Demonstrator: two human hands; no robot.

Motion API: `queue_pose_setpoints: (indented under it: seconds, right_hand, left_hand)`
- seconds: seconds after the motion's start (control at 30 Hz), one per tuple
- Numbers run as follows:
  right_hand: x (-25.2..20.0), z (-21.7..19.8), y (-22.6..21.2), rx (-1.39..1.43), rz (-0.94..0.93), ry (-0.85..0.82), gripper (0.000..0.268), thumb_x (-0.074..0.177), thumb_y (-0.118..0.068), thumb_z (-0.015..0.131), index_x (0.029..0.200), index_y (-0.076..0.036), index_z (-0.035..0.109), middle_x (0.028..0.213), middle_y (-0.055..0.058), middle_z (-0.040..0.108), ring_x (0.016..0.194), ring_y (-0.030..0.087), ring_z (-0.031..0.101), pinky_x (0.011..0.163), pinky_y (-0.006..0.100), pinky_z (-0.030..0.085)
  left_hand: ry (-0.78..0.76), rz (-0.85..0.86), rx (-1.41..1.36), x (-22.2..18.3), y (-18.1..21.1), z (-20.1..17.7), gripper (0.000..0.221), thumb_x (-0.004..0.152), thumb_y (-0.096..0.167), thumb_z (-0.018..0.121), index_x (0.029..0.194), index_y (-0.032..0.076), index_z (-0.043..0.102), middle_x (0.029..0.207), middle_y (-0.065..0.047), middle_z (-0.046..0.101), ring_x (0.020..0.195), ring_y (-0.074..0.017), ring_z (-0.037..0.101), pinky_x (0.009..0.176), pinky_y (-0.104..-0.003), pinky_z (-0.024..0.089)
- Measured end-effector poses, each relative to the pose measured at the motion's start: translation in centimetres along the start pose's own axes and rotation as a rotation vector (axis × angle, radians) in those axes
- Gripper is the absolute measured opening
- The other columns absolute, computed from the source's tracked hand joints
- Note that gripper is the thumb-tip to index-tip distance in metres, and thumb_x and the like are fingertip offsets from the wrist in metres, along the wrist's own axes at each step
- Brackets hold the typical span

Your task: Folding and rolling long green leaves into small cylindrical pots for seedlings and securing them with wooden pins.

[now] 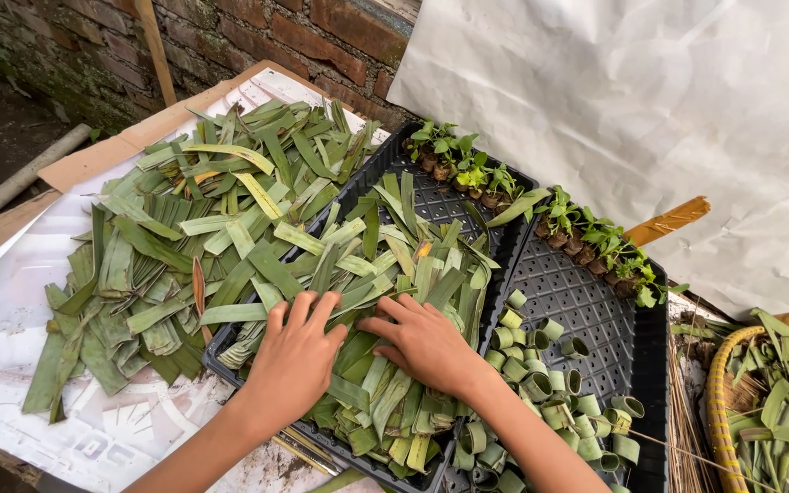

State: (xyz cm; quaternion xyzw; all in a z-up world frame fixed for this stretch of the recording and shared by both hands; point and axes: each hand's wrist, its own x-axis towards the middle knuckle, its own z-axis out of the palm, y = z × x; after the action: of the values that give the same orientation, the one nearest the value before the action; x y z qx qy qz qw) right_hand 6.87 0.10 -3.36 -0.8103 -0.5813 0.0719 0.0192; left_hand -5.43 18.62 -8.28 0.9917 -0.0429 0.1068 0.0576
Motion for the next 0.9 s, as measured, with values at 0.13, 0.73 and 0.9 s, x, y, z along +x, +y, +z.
queue_pose_setpoints:
  seconds: [0.13, 0.73, 0.9]
  right_hand:
    - [-0.3, 1.3, 0.0, -0.030, -0.081, 0.088, 0.018, 0.099, -0.020, 0.065, 0.115, -0.012, 0.062, 0.114, 0.008, 0.053, 0.101, 0.028, 0.051, 0.072, 0.043, 0.049]
    - [-8.3, -3.6, -2.7, 0.553, 0.164, 0.870, 0.004, 0.096, -0.007, 0.068, 0.099, -0.009, 0.069, 0.090, 0.004, 0.068, 0.077, 0.012, 0.060, 0.068, 0.021, 0.052]
    - [-12.9, -4.1, -3.9, 0.065, 0.032, 0.946, 0.008, 0.096, -0.004, 0.064, 0.101, 0.001, 0.068, 0.096, 0.015, 0.063, 0.077, 0.028, 0.061, 0.068, 0.037, 0.049]
  left_hand:
    - [-0.025, 0.010, -0.036, -0.2, 0.4, -0.6, 0.019, 0.085, 0.007, 0.067, 0.102, 0.015, 0.071, 0.146, -0.012, 0.042, 0.130, -0.0371, 0.040, 0.101, -0.060, 0.036]
    - [-0.233, -0.351, -1.071, 2.7, 6.6, -6.8, 0.011, 0.098, 0.021, 0.070, 0.097, 0.015, 0.080, 0.079, 0.003, 0.072, 0.043, -0.0079, 0.038, 0.044, -0.025, 0.030]
    - [-0.278, -0.370, -1.364, 3.7, 10.2, -7.7, 0.017, 0.096, 0.016, 0.073, 0.085, 0.005, 0.078, 0.073, -0.005, 0.080, 0.068, -0.0140, 0.080, 0.068, -0.026, 0.063]
